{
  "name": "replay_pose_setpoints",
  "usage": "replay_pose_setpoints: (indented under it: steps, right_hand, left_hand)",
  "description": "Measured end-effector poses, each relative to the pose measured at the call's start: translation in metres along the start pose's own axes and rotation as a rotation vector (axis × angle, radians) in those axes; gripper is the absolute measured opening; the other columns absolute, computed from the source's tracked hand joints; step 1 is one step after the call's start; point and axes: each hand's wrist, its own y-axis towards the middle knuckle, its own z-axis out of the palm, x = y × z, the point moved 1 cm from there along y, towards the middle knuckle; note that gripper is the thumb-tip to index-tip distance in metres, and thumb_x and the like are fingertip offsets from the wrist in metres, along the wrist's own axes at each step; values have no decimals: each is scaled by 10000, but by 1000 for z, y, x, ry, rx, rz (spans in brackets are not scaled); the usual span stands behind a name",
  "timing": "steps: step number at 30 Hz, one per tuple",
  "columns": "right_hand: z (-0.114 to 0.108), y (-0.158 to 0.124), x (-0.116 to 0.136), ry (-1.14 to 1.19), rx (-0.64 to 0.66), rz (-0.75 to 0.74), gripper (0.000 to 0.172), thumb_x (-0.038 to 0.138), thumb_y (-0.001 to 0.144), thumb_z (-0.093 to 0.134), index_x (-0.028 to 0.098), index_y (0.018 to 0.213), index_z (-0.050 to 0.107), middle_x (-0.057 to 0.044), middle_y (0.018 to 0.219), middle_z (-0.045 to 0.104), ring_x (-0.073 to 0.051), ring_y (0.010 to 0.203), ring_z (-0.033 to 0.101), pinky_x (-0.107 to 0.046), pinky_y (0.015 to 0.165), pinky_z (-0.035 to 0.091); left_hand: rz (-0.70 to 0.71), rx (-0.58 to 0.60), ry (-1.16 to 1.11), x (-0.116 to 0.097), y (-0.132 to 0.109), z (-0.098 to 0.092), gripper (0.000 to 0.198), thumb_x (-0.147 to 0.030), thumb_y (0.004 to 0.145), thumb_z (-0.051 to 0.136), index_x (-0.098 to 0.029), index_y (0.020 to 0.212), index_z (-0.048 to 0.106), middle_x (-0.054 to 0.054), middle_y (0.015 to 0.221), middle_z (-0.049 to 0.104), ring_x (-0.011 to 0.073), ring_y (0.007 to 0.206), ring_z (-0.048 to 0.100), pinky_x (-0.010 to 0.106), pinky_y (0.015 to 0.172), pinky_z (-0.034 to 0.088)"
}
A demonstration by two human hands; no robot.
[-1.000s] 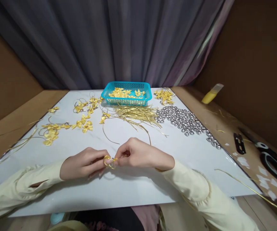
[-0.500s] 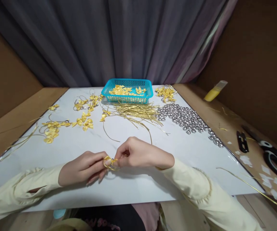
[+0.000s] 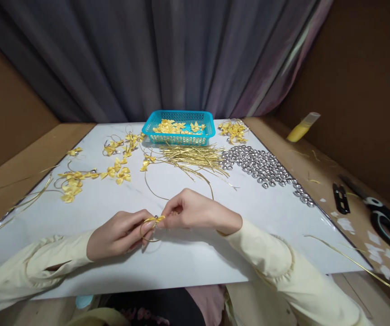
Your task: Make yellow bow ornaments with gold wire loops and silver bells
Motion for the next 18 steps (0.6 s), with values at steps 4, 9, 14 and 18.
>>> replay_pose_setpoints:
  steps: [4,9,14,18]
  right_hand:
    - [-1,1,2,122,41,37,285,380,687,684,101,739,669,49,491,459,-52,453,351,-191,429,271]
    - [-1,2,1,197,79,69,283,368,675,701,94,740,669,44,508,488,-44,448,352,-190,431,269]
    - [-5,1,0,149,74,55,282,368,690,684,99,773,687,30,550,522,-43,459,354,-188,430,276]
    - [-17,-8,11,73,-26,-14,231,295,784,584,113,879,690,-15,658,601,-67,519,458,-202,484,378]
  left_hand:
    - [3,-5,14,0,1,0,192,-180,901,349,-164,755,473,-47,510,539,55,390,430,149,446,367]
    - [1,10,-28,-1,1,1,202,-186,904,341,-156,757,476,-38,519,562,47,371,421,144,418,351]
    - [-35,16,-59,0,0,1,209,-200,906,339,-165,743,466,-54,482,543,45,350,412,139,398,338]
    - [-51,18,-32,0,1,1,208,-207,906,340,-168,742,461,-45,498,565,46,361,416,138,395,332]
